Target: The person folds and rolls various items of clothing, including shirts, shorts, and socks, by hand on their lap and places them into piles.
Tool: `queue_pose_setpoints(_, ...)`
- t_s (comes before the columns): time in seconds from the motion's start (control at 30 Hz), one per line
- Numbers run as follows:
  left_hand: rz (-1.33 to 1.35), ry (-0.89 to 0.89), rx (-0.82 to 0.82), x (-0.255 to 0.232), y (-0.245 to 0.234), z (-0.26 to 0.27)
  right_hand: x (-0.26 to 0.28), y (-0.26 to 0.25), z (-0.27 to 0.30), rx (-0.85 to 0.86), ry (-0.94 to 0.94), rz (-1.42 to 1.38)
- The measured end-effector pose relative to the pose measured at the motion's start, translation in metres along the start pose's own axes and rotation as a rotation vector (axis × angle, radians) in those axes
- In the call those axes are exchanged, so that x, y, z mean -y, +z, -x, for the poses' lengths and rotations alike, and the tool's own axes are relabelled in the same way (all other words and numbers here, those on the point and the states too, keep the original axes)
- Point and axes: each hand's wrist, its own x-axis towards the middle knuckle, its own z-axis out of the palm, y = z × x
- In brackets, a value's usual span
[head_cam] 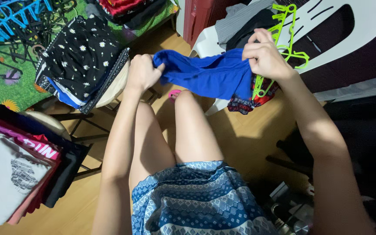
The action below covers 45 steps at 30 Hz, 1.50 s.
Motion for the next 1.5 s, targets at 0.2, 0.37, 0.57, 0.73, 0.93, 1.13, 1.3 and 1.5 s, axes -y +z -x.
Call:
queue_pose_setpoints(0.2,0.016,-0.378,-0.103,0.025,0.007,0.000,0.008,-0.007,-0.003,0.063,-0.030,0.105)
queue_pose_setpoints(0.37,-0.127,-0.167,-0.234,0.056,0.023,0.017,0.028,-0.006,-0.005,0.069,-0.120,0.432)
queue_pose_setpoints(0.57,-0.188,-0.171,-0.032,0.076,0.060,0.013,0.008,0.019,0.006,0.153,-0.031,0.362)
queue_pose_setpoints(0.73,0.281,-0.520,0.124,0.101,0.057,0.007,-0.001,0.016,0.004,0.058,-0.112,0.265)
queue_pose_setpoints(0.93,0.111,0.031,-0.407,0.083,0.042,0.025,0.014,0.010,0.002,-0.072,-0.057,0.207)
queue_pose_setpoints(1.13,0.477,-0.079,-0.043,0.084,0.040,0.030,0.009,0.027,0.022,-0.042,0.135,0.060)
queue_pose_setpoints(1.3,0.495,-0.328,-0.187,0.061,0.027,0.046,0.022,0.031,0.038,-0.081,0.126,-0.079)
queue_pose_setpoints(1.5,0.446,-0.335,-0.174,0.028,-0.002,0.050,0.013,0.032,0.052,-0.128,0.109,0.000)
